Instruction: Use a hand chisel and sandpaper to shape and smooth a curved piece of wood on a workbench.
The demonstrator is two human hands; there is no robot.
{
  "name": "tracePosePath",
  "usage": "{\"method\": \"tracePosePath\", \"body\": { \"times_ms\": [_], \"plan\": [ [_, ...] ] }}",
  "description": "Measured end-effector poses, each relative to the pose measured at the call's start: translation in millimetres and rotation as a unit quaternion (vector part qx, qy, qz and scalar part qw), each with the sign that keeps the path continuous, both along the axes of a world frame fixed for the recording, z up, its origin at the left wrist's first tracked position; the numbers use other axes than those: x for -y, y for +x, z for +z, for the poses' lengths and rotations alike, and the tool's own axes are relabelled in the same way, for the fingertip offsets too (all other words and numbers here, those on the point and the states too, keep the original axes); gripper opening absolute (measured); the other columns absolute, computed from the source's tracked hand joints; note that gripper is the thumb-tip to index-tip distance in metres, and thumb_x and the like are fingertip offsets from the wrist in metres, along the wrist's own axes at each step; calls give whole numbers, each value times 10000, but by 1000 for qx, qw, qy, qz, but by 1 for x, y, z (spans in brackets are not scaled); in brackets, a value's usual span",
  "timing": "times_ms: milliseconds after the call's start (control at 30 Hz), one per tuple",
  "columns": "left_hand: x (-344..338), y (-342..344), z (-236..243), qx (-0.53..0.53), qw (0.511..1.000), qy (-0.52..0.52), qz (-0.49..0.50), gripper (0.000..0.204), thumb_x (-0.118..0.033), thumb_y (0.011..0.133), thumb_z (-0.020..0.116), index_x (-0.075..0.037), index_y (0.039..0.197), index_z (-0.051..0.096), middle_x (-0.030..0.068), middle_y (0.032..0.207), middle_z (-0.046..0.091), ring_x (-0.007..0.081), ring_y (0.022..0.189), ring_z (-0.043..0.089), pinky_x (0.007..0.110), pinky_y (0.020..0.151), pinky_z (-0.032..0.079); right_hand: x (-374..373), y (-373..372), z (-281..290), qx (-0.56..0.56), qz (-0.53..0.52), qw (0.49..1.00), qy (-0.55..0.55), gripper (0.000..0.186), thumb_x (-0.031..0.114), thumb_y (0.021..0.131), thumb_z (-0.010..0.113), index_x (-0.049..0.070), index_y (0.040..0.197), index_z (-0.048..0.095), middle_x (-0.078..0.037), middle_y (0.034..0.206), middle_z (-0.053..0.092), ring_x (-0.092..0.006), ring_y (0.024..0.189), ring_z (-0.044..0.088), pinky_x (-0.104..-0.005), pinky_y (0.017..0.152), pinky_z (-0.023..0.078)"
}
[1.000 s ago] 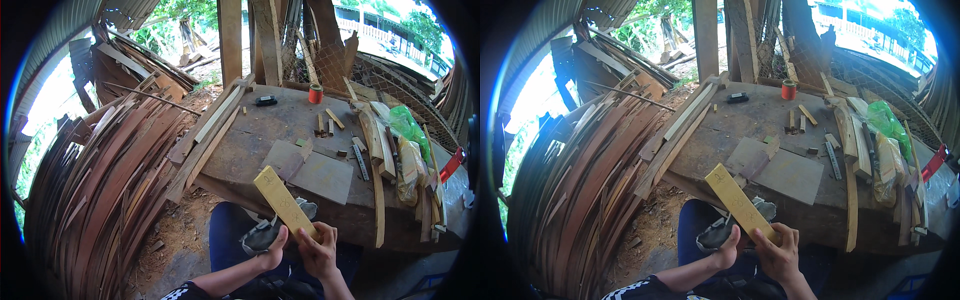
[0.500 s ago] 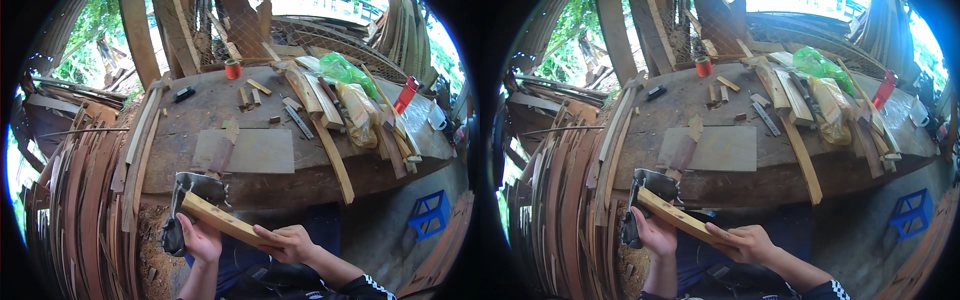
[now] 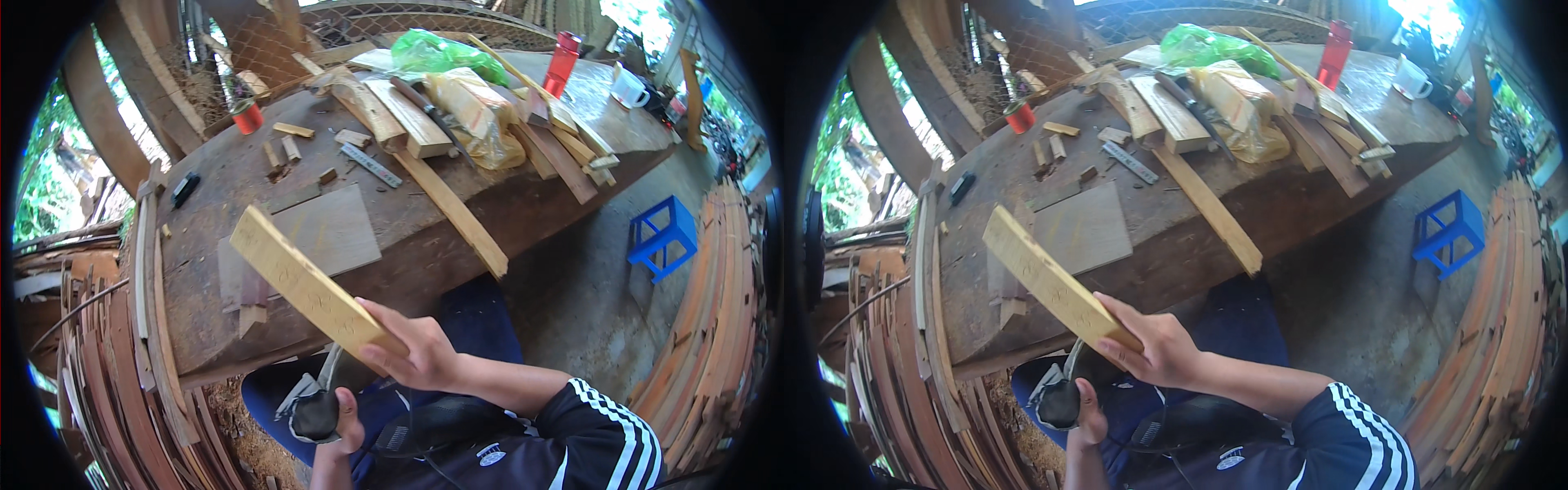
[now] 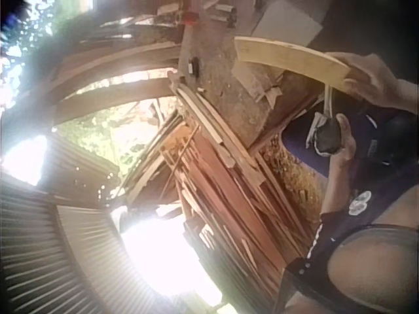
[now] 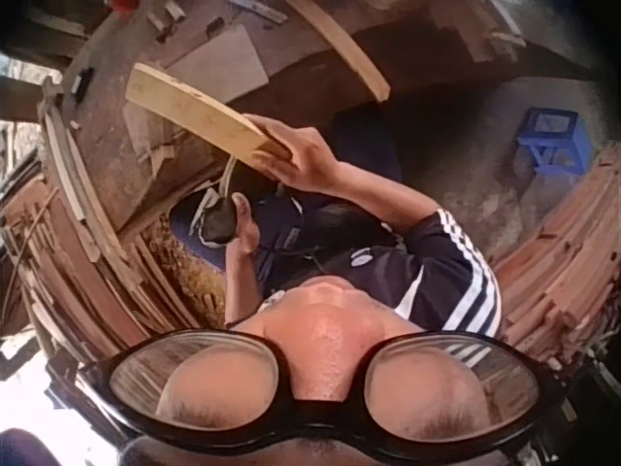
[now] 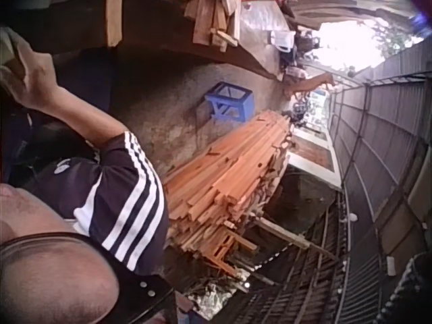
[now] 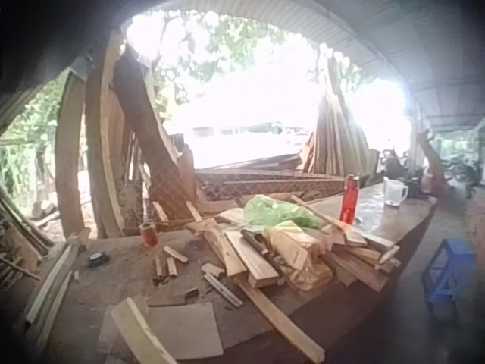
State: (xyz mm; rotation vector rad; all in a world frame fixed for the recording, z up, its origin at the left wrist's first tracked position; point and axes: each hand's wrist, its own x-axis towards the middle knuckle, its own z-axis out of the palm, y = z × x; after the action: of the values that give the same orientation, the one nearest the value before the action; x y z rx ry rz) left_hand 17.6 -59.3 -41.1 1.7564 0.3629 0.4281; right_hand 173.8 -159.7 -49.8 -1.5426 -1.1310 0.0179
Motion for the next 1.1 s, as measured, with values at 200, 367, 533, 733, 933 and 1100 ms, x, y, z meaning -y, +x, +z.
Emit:
{"method": "tracePosePath", "body": {
  "times_ms": [200,367,533,733,933,1100],
  "plan": [
    [-30,-14,-39,-73,993,2,89,337,-225,991,491,17,1205,586,118,1223,616,259,1161,546,371,1022,376,29,55,9,-328,-82,935,106,271,161,964,591,-36,1150,594,-65,1022,659,-73,944,573,-228,836,456],
    [-53,-14,-103,-188,978,65,67,330,-238,965,540,-6,1193,594,143,1220,610,285,1157,542,371,1021,376,84,122,29,-357,-178,893,207,331,301,986,538,19,1148,597,-20,806,618,-22,481,441,-186,375,288],
    [-62,-23,-166,-321,927,193,-20,385,-342,938,545,-48,1177,612,192,1201,616,347,1175,545,392,1012,395,115,183,33,-348,-238,877,230,323,259,973,559,-3,1160,582,-11,703,523,-57,510,432,-213,431,333],
    [-64,-14,-165,-357,925,128,-22,426,-377,915,551,-61,1194,612,207,1235,601,359,1214,521,398,1019,405,125,248,22,-376,-206,880,206,263,251,956,586,37,1110,583,-5,718,507,-88,591,461,-250,501,359],
    [-61,-13,-157,-390,912,128,-5,416,-363,920,544,-57,1193,608,214,1220,605,368,1208,523,411,1011,409,108,279,24,-375,-201,873,239,653,136,931,608,-16,1458,253,-153,1134,596,-183,881,612,-342,717,528],
    [-63,-17,-164,-371,918,139,-2,412,-364,918,546,-61,1189,612,215,1216,606,370,1202,527,410,1009,411,104,259,20,-339,-195,911,129,681,95,931,564,8,1485,179,-182,1267,568,-226,1004,621,-357,815,535]
  ]
}}
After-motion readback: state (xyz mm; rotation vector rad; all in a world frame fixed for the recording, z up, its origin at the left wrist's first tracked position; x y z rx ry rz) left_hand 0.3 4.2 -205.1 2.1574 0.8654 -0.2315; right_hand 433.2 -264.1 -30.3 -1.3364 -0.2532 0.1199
